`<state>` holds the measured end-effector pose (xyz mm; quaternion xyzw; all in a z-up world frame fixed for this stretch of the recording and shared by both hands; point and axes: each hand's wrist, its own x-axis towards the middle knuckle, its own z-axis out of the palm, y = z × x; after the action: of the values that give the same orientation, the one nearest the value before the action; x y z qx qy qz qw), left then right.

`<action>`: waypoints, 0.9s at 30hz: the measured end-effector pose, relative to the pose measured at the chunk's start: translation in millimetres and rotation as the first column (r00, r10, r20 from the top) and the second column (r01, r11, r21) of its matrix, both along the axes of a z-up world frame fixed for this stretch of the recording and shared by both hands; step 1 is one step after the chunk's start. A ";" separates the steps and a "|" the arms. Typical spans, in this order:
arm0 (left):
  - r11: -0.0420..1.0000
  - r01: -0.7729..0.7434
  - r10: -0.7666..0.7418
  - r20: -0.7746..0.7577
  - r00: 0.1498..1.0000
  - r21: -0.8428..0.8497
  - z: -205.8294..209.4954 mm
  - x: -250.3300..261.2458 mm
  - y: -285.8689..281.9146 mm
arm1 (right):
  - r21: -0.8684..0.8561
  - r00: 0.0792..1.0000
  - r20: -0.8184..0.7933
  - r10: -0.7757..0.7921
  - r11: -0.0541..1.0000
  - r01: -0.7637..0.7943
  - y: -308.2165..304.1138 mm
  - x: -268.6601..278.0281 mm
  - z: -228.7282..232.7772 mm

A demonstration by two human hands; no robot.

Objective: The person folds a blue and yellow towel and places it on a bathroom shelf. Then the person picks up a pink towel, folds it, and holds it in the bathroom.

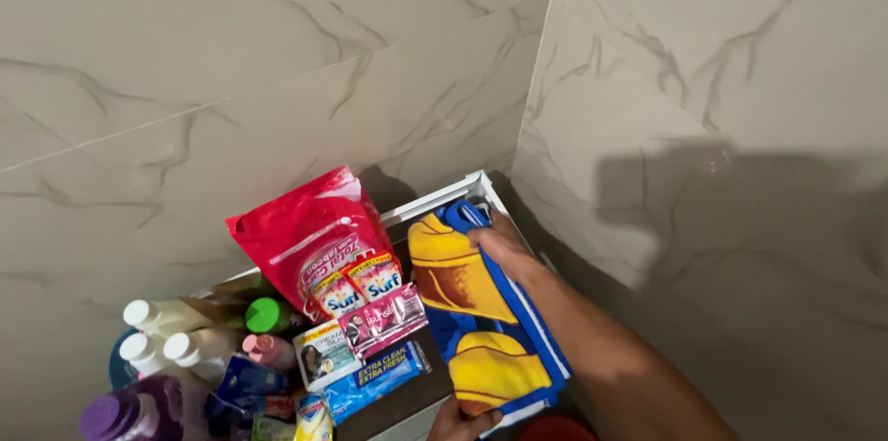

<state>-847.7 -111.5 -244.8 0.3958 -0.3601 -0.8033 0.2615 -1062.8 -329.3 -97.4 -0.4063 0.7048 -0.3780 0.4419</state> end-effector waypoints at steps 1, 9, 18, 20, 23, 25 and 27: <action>0.998 0.008 -0.010 0.041 0.999 0.055 6.4 -0.8 -3.1 | 0.008 0.999 -0.035 -0.011 1.000 0.011 -3.7 2.0 -6.4; 0.944 -0.327 0.293 0.340 0.894 0.045 29.3 -9.9 -36.0 | 0.034 0.899 -0.424 0.110 0.994 -0.106 -0.9 5.1 -18.8; 0.895 -0.444 0.446 0.087 0.891 -0.050 44.0 -30.7 -36.7 | -0.280 0.893 -0.450 -0.009 0.951 -0.132 6.9 12.1 -14.3; 0.906 -0.421 0.424 0.116 0.898 -0.044 40.5 -32.7 -41.7 | -0.294 0.890 -0.456 0.011 0.942 -0.163 7.6 12.1 -11.2; 0.967 -0.194 0.249 0.441 0.862 -0.168 42.6 -29.9 -47.1 | -0.269 0.801 -0.599 0.001 0.942 -0.202 15.6 17.2 0.8; 0.974 -0.185 0.224 0.473 0.852 -0.129 46.7 -31.4 -46.6 | -0.288 0.708 -0.706 0.012 0.909 -0.303 31.4 26.3 8.1; 0.973 -0.184 0.229 0.473 0.851 -0.140 53.5 -32.8 -48.3 | -0.251 0.609 -0.792 0.053 0.880 -0.404 51.8 35.1 15.5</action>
<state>-880.5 -159.8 -191.3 0.6090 -0.4051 -0.6285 0.2647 -1027.8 -277.6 -81.8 -0.6982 0.6700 -0.2466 0.0529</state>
